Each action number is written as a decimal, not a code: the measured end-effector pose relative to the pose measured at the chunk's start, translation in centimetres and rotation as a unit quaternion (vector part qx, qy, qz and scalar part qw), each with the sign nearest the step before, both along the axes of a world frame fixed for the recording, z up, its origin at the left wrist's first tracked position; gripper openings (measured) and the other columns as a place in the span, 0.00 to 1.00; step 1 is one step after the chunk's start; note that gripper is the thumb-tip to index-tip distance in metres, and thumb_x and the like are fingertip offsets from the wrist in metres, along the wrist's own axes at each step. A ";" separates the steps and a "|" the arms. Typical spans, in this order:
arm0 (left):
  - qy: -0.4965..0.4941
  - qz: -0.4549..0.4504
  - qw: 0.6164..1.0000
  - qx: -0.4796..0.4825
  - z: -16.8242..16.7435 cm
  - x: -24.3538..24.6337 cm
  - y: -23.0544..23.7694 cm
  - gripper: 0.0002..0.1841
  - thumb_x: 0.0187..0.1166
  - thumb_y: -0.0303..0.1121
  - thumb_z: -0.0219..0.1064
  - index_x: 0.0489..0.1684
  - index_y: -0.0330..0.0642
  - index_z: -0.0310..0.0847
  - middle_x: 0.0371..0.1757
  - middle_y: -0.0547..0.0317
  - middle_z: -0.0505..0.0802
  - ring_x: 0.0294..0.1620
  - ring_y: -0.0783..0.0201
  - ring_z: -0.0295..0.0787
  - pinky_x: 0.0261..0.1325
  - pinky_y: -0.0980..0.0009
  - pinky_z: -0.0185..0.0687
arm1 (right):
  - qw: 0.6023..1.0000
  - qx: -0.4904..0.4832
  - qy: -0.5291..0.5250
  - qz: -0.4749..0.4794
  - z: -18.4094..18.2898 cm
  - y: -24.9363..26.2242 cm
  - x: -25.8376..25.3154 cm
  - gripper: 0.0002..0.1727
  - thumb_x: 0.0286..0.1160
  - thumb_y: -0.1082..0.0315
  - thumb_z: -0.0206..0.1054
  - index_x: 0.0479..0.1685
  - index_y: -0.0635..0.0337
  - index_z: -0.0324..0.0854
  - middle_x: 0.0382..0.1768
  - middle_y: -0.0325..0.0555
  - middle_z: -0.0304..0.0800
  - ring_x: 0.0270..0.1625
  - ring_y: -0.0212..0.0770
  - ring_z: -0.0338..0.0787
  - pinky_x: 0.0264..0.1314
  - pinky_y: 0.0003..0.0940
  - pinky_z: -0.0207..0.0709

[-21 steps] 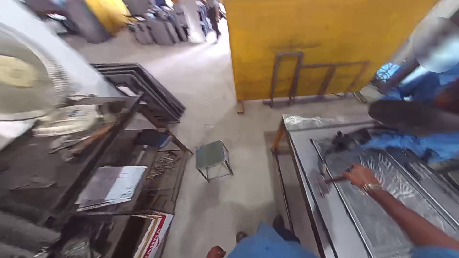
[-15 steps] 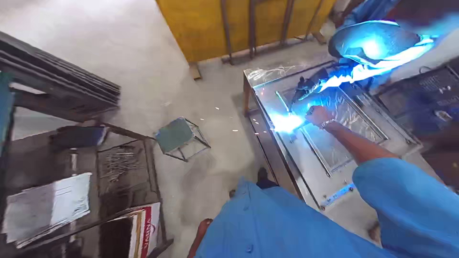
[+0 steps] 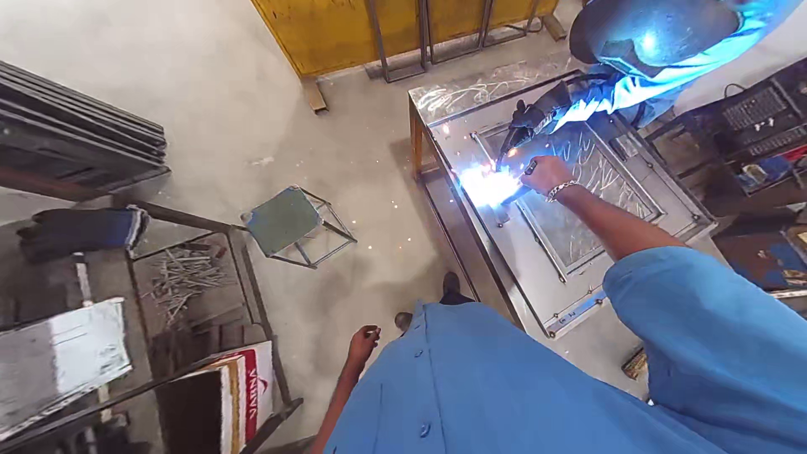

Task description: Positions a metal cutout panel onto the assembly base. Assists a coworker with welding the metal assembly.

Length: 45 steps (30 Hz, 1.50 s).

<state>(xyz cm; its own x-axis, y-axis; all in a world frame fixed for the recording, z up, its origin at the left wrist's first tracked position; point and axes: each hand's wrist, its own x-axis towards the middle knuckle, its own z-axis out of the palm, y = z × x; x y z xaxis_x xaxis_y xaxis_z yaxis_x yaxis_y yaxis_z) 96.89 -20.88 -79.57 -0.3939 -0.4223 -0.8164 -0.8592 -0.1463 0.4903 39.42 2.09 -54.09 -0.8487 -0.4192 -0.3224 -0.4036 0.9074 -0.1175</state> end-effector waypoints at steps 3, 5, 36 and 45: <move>-0.023 0.003 1.000 0.009 -3.2 3.4 0.5 0.20 0.88 0.36 0.64 0.70 0.30 0.79 0.57 0.32 0.92 0.53 0.42 0.93 0.62 0.45 0.86 | 1.000 -0.005 -0.003 0.008 -0.1 0.1 -0.2 0.25 0.69 0.48 0.73 0.50 0.63 0.89 0.46 0.67 0.92 0.53 0.69 0.91 0.54 0.74 0.79; -0.040 0.000 0.999 0.008 -7.9 7.4 0.7 0.21 0.86 0.41 0.68 0.67 0.33 0.82 0.54 0.36 0.94 0.53 0.44 0.94 0.62 0.44 0.88 | 1.000 -0.008 0.000 0.014 -0.2 0.1 -0.3 0.26 0.68 0.47 0.73 0.49 0.64 0.88 0.46 0.67 0.92 0.53 0.69 0.91 0.53 0.74 0.79; -0.070 -0.038 0.997 0.003 -10.3 10.0 1.7 0.22 0.85 0.47 0.68 0.64 0.38 0.85 0.53 0.40 0.95 0.55 0.46 0.94 0.66 0.43 0.85 | 1.000 -0.006 0.012 -0.004 -0.5 0.1 -1.0 0.26 0.64 0.47 0.71 0.50 0.62 0.87 0.46 0.65 0.92 0.51 0.66 0.92 0.50 0.71 0.80; -0.063 -0.022 0.998 0.003 -7.5 7.0 2.4 0.22 0.86 0.45 0.67 0.66 0.37 0.84 0.54 0.39 0.94 0.53 0.46 0.95 0.63 0.43 0.88 | 1.000 -0.019 0.009 -0.015 -0.5 -0.1 -1.2 0.27 0.62 0.47 0.73 0.50 0.61 0.88 0.45 0.65 0.92 0.50 0.67 0.92 0.49 0.72 0.80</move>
<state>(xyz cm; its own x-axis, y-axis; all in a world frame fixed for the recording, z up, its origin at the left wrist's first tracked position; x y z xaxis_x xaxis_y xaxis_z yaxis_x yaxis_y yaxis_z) 103.85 -18.49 -87.07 -0.3056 -0.4025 -0.8629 -0.9196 -0.1100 0.3770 38.22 2.00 -54.60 -0.8665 -0.4053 -0.2914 -0.3785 0.9141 -0.1458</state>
